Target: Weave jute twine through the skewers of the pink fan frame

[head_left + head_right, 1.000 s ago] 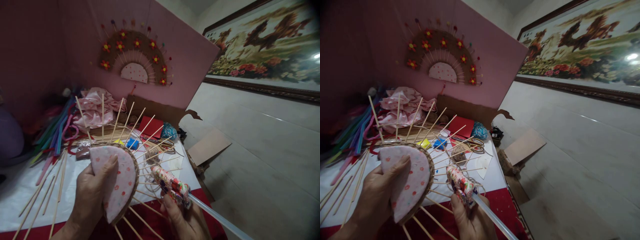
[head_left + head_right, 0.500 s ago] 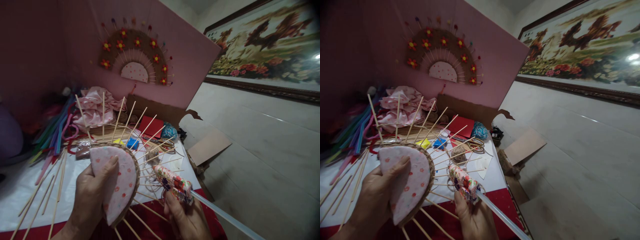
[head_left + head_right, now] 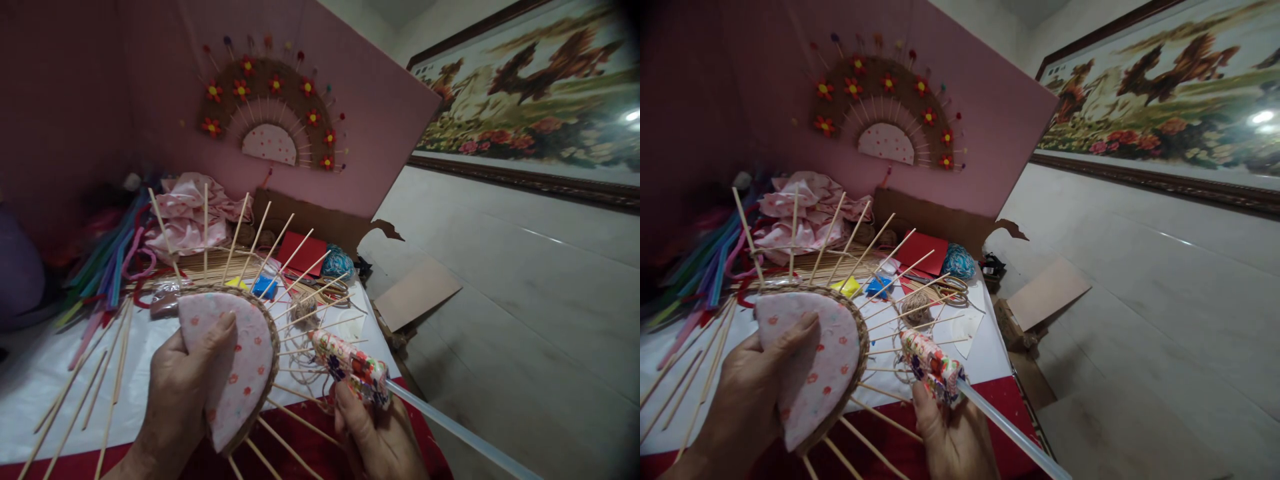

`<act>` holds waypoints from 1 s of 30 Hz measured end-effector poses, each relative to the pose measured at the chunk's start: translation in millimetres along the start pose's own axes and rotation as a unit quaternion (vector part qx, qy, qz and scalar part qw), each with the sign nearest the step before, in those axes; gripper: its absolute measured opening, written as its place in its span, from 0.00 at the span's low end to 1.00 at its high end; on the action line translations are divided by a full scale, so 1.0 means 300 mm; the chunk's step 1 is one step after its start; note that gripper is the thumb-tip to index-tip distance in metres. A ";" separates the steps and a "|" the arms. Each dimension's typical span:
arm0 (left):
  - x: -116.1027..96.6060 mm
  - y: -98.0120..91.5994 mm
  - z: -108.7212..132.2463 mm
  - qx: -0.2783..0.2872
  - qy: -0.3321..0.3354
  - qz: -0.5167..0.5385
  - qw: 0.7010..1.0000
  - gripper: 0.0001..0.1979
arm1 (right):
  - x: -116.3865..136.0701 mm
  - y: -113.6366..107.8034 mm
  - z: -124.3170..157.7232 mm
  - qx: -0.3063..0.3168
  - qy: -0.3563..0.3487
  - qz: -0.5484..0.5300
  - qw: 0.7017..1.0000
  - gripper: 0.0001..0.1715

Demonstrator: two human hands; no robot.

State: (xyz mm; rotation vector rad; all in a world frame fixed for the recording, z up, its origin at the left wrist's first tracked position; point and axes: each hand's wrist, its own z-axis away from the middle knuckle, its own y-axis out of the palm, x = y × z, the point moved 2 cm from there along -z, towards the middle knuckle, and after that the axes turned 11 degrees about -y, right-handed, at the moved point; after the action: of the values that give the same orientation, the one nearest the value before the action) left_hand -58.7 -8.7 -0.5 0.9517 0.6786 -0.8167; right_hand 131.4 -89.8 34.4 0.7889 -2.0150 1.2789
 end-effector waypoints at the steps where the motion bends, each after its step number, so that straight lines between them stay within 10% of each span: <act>1: 0.001 -0.001 -0.002 0.002 0.001 0.003 1.000 0.19 | 0.001 -0.002 -0.002 0.003 -0.009 0.002 1.000 0.25; 30: 0.003 -0.008 -0.002 -0.008 -0.002 0.006 1.000 0.19 | 0.005 -0.002 -0.007 0.019 -0.069 -0.009 0.997 0.23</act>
State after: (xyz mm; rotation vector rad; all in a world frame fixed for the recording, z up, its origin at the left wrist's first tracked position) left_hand -60.3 -9.4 -2.5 0.9379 0.6750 -0.8021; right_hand 131.2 -88.3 36.7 0.9351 -2.0913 1.2877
